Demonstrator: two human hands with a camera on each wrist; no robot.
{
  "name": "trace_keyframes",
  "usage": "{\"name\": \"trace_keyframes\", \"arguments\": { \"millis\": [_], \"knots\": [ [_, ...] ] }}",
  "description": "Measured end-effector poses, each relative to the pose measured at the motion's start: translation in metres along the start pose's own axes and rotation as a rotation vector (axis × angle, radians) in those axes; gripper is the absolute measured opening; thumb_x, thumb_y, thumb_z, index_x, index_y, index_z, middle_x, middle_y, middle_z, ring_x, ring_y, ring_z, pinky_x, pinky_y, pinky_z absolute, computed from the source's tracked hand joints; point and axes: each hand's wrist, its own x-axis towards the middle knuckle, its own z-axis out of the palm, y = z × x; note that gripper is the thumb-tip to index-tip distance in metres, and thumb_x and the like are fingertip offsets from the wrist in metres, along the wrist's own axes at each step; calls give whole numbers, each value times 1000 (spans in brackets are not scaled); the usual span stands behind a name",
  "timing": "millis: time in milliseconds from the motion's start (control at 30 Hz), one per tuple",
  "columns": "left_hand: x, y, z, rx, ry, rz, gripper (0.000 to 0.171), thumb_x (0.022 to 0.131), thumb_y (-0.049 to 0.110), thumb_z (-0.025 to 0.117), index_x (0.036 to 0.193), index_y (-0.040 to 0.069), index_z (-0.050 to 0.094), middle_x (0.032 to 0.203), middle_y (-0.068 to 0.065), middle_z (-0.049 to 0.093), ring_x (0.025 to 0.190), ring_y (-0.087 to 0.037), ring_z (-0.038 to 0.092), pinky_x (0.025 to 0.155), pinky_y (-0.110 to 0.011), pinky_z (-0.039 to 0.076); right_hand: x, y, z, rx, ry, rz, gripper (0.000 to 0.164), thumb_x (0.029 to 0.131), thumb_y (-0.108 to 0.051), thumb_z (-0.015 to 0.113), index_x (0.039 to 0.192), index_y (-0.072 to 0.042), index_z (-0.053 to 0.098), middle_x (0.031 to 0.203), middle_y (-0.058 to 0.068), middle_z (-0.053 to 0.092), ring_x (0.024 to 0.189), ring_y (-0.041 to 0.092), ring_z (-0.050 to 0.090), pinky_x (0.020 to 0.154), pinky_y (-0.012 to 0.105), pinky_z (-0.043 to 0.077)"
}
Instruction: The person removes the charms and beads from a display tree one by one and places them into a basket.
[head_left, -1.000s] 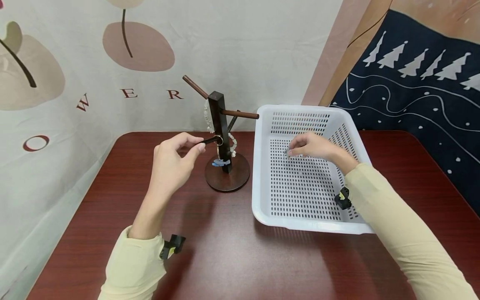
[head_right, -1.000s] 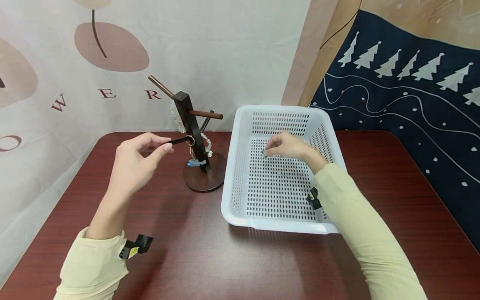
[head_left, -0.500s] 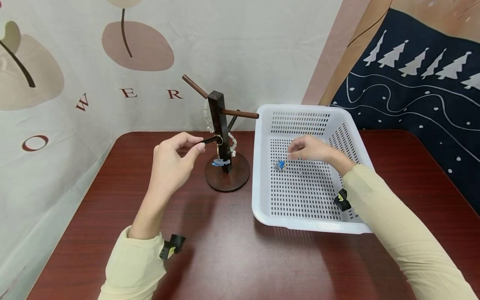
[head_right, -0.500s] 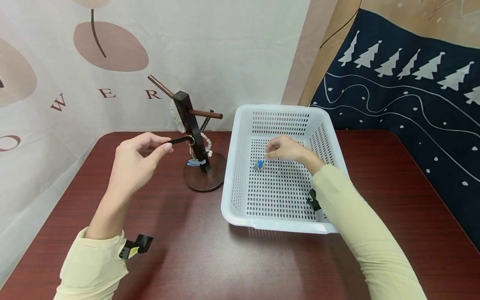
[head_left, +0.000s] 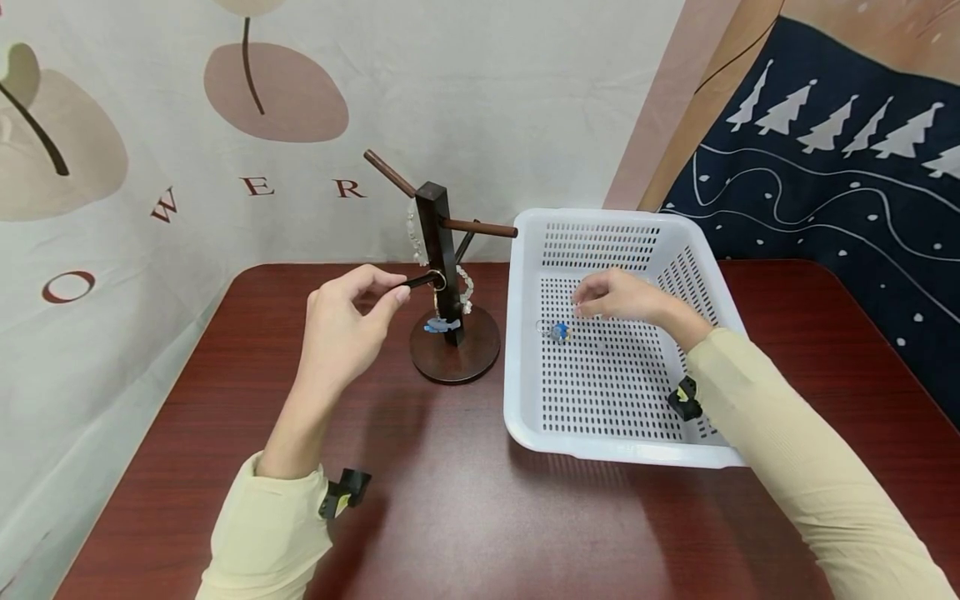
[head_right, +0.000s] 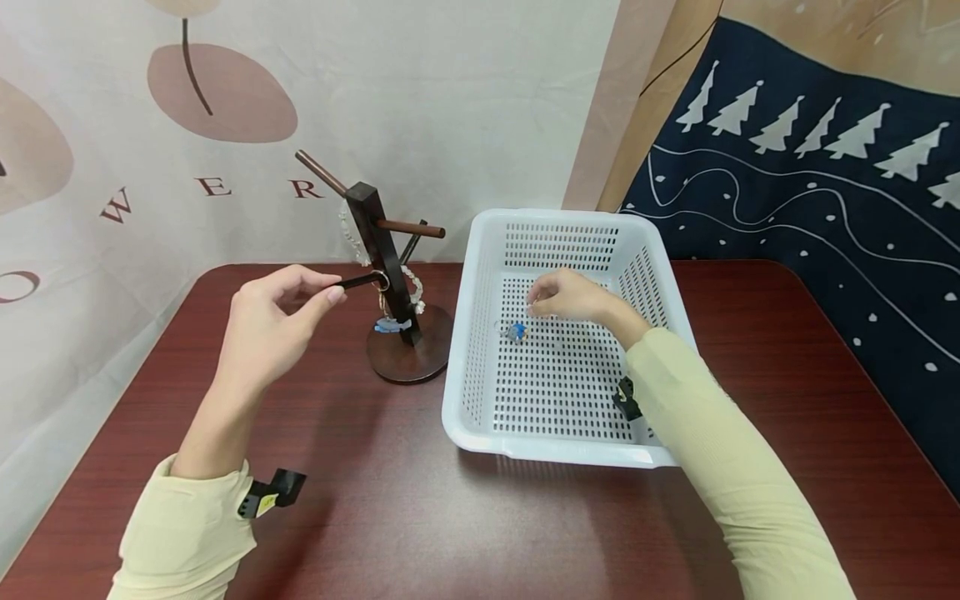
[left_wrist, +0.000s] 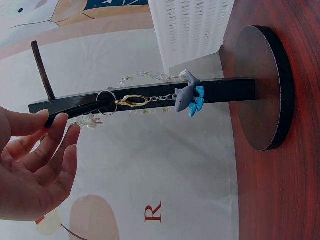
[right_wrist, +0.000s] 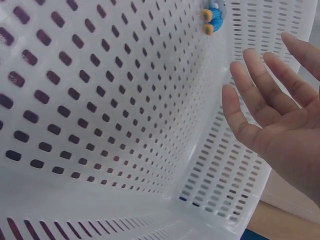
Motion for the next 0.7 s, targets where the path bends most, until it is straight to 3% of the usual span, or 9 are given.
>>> {"name": "trace_keyframes", "arguments": {
  "millis": [400, 700],
  "knots": [
    [0, 0, 0, 27, 14, 21, 10, 83, 7, 65, 90, 4, 70, 78, -7, 68, 67, -15, 59, 62, -19, 42, -1, -12, -7, 54, -12, -57, 28, 88, -14, 59, 109, 5, 60, 101, 14, 63, 94, 30, 58, 79, 40, 48],
    [0, 1, -1, 15, 5, 8, 10, 84, 7, 64, 91, 5, 71, 79, -8, 68, 69, -17, 61, 64, -20, 43, 3, -36, -15, 75, 34, -120, 24, 89, -14, 58, 108, 1, 62, 101, 15, 64, 92, 26, 59, 78, 41, 47]
  ]
}}
